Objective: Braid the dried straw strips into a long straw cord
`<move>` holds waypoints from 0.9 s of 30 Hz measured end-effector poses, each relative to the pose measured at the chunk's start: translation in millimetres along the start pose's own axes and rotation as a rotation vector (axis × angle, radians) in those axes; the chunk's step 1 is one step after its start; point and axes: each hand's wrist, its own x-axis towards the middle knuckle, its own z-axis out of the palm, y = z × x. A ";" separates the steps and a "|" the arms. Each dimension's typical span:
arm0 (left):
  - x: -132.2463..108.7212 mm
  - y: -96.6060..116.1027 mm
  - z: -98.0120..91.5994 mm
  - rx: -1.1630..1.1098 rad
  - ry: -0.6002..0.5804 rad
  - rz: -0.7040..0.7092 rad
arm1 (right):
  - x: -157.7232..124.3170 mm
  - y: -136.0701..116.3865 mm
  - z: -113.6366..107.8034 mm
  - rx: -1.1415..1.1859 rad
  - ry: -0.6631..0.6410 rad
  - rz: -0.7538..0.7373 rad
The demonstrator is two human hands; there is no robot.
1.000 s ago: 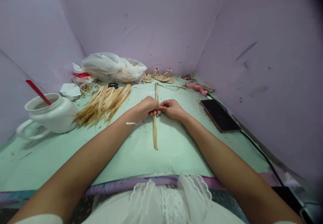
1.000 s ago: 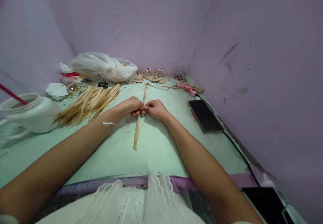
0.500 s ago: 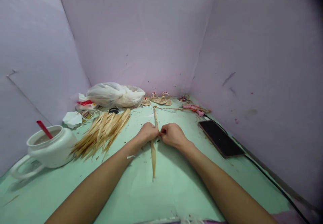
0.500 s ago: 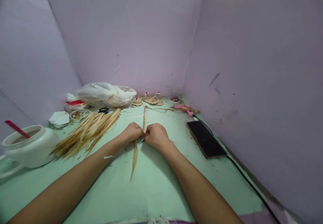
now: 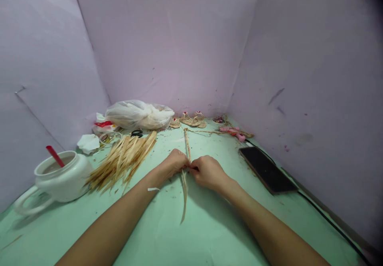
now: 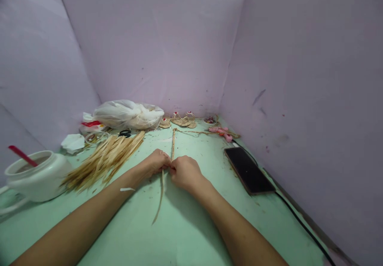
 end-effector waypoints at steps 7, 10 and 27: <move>-6.6 7.3 -9.6 -0.068 -0.126 -0.013 | 20.5 21.5 -3.5 0.958 0.078 0.428; -8.3 9.7 -11.1 -0.043 -0.137 -0.015 | 22.8 13.6 7.2 1.123 -0.117 0.444; -21.9 23.4 -4.9 0.594 0.167 0.099 | 26.3 11.8 20.3 0.897 -0.121 0.449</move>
